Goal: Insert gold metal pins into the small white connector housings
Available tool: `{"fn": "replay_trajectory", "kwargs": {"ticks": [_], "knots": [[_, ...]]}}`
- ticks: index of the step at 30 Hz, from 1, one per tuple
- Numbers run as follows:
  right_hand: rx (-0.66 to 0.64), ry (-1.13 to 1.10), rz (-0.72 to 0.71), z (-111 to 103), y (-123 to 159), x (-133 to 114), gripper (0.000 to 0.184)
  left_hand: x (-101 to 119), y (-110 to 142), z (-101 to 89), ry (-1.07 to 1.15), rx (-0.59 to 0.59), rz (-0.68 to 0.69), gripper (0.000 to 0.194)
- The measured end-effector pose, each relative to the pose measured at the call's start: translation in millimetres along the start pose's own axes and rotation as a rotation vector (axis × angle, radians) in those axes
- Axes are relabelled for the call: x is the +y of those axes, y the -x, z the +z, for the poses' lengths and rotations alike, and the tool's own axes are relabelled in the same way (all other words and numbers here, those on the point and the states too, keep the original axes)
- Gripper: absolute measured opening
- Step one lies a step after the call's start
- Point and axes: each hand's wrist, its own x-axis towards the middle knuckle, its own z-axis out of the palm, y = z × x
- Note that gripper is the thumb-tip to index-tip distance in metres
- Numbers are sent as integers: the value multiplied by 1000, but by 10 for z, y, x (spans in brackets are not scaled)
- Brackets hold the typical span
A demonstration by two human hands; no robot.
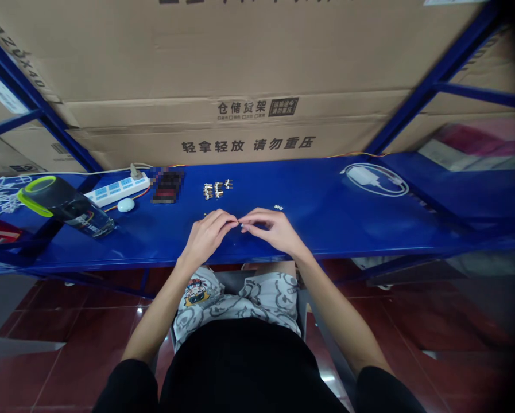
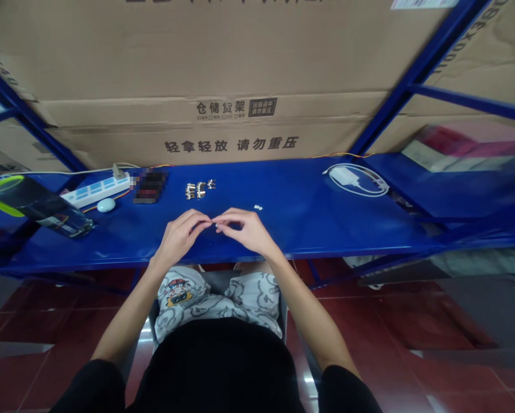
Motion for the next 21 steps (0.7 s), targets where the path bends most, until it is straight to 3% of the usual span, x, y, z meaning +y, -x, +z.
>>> {"fn": "replay_trajectory", "kwargs": {"ticks": [11,16,21], "knots": [[124,154,-91,-20,-5,-9,13,-47,-3,23,162,-85,-172,21],[121,274,-202,32,-8,-49,14,-73,-5,46,208,-96,-166,23],[126,321,-201,45,1,-25,16,-61,-4,40,226,-78,-173,22]]}}
